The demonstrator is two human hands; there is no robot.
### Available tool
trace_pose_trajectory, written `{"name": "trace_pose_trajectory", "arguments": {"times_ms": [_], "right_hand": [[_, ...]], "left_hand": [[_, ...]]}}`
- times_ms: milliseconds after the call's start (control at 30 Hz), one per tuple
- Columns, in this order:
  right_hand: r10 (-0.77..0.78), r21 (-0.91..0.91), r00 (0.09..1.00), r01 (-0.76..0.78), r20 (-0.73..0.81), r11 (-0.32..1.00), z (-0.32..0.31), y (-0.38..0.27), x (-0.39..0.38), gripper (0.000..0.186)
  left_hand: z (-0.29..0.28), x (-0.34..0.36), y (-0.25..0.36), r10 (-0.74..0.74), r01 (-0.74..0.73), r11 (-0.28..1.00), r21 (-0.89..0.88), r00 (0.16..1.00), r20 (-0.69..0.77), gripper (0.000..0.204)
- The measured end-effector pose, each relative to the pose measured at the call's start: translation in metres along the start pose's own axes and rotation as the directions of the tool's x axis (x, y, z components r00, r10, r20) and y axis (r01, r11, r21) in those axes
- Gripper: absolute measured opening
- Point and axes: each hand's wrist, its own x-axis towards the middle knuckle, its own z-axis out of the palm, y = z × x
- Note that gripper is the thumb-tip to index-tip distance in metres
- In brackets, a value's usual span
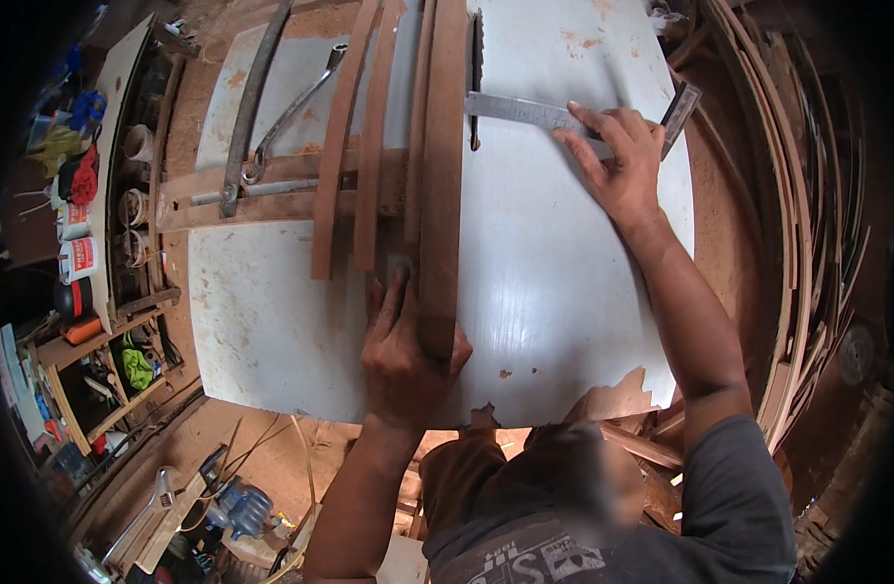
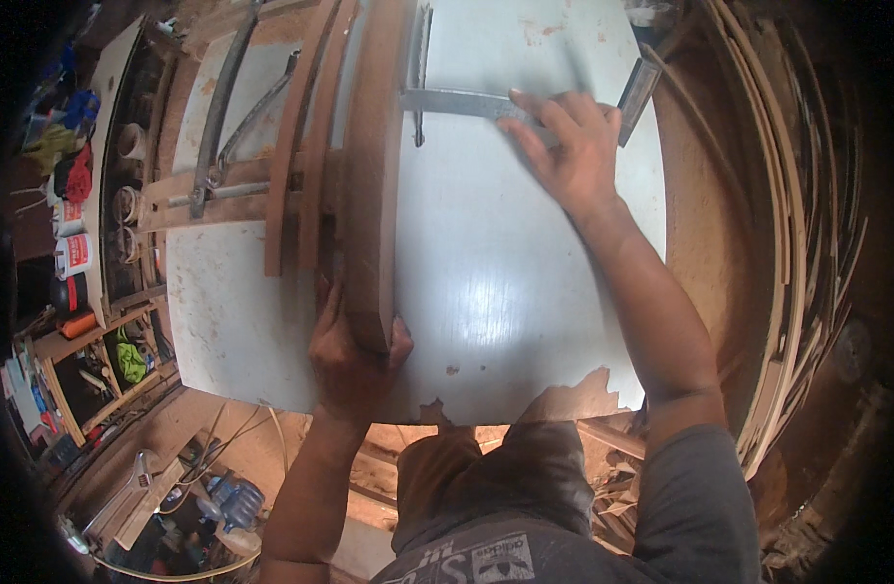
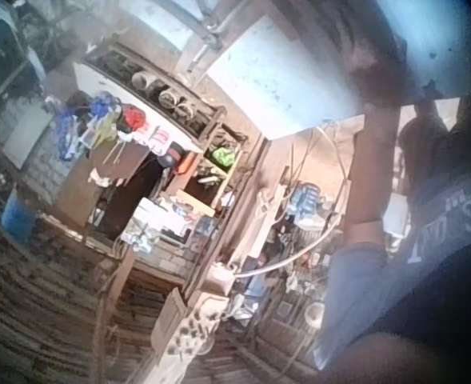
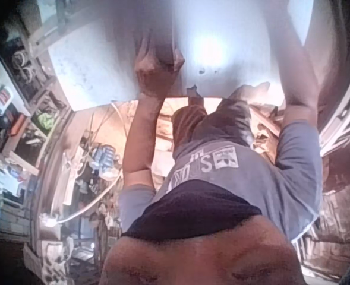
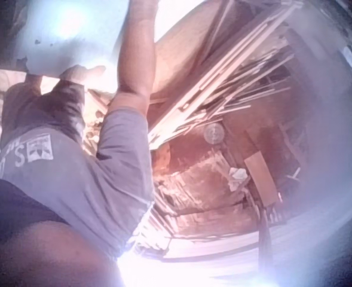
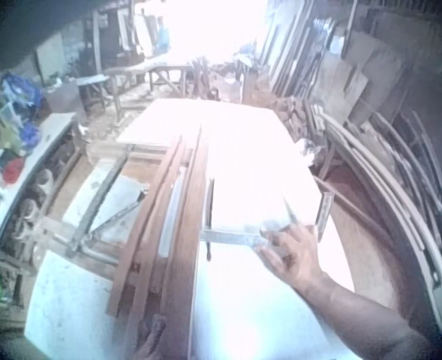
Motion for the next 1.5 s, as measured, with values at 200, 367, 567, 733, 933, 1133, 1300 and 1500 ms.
{"name": "trace_pose_trajectory", "arguments": {"times_ms": [200,367,567,733,933,1133,1300,1500], "right_hand": [[0.046,0.131,0.997,-0.038,-0.055,0.991,-0.001,0.006,0.018,0.035],[0.043,0.047,0.989,-0.037,-0.143,0.998,0.029,0.059,0.077,0.034],[-0.020,0.006,0.993,0.021,-0.118,1.000,0.070,0.100,0.118,0.033],[-0.065,0.006,0.995,0.065,-0.076,0.998,0.086,0.110,0.119,0.032],[-0.076,0.009,0.993,0.077,-0.090,0.997,0.088,0.113,0.120,0.031],[-0.088,-0.014,0.994,0.088,-0.071,0.996,0.087,0.112,0.121,0.032],[-0.107,-0.012,0.990,0.107,-0.094,0.994,0.088,0.112,0.120,0.033],[-0.103,-0.016,0.991,0.102,-0.083,0.995,0.087,0.111,0.119,0.033]], "left_hand": [[-0.002,0.001,0.000,0.026,-0.027,0.999,0.046,0.999,0.021,0.066],[-0.004,0.006,0.003,0.009,-0.008,0.999,-0.041,1.000,0.020,0.066],[-0.008,0.011,0.008,0.000,0.002,0.999,-0.049,1.000,0.025,0.062],[-0.008,0.012,0.010,-0.012,0.013,1.000,-0.009,0.997,0.081,0.059],[-0.011,0.013,0.011,-0.047,0.051,0.998,-0.029,0.991,0.126,0.057],[-0.012,0.014,0.013,-0.059,0.062,0.998,-0.011,0.988,0.145,0.055],[-0.012,0.012,0.014,-0.106,0.113,0.993,-0.043,0.985,0.135,0.052],[-0.012,0.012,0.012,-0.070,0.071,0.997,0.000,0.984,0.164,0.052]]}}
